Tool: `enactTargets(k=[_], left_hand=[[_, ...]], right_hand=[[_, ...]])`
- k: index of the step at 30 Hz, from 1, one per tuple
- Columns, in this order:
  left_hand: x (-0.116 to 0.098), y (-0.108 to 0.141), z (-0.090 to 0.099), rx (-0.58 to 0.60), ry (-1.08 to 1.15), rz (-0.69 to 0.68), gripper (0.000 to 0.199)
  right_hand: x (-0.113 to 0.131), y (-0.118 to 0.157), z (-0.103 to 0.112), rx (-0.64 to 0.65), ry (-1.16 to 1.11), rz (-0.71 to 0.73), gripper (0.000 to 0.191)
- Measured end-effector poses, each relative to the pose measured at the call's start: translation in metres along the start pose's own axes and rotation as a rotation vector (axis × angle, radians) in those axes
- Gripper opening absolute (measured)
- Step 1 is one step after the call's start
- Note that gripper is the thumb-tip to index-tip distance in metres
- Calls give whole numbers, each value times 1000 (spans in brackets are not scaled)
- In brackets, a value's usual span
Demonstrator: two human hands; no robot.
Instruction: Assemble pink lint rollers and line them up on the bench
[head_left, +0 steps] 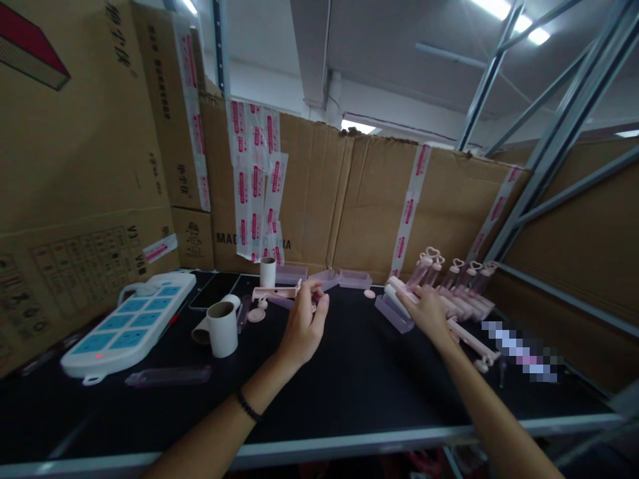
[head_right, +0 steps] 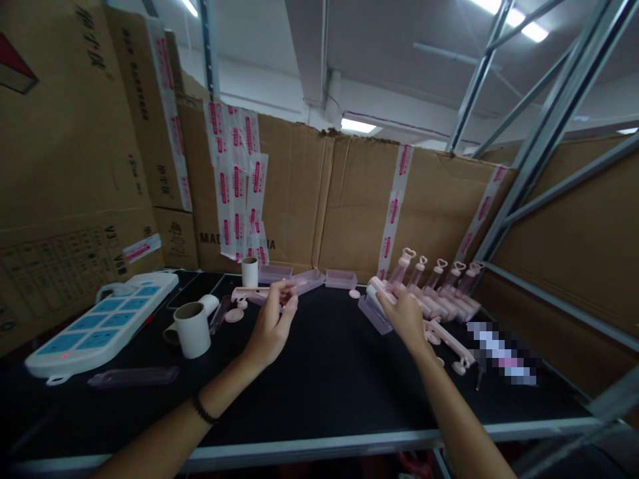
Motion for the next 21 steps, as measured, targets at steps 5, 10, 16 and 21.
enactTargets(k=[5,10,16,21], left_hand=[[3,1,-1,14,9,15,22],[3,1,-1,27,1,19,23],[0,1,0,50,2,22,23],[0,1,0,56,3,23,24]], right_hand=[[-3,-1,-14,35,85,-16,53],[-1,-3,-14,55,116,-14,52],[0,0,-14,93,119,38,45],[-3,1,-17,105,111,56,46]])
Point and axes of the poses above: each hand's wrist, its own y-axis away from the middle knuckle, its own z-axis out of the back of the hand, x = y × z, the point moved 1 cm from there along -y, towards the middle knuckle, and after that the axes turned 8 degrees about -y, right-handed, at the moved point
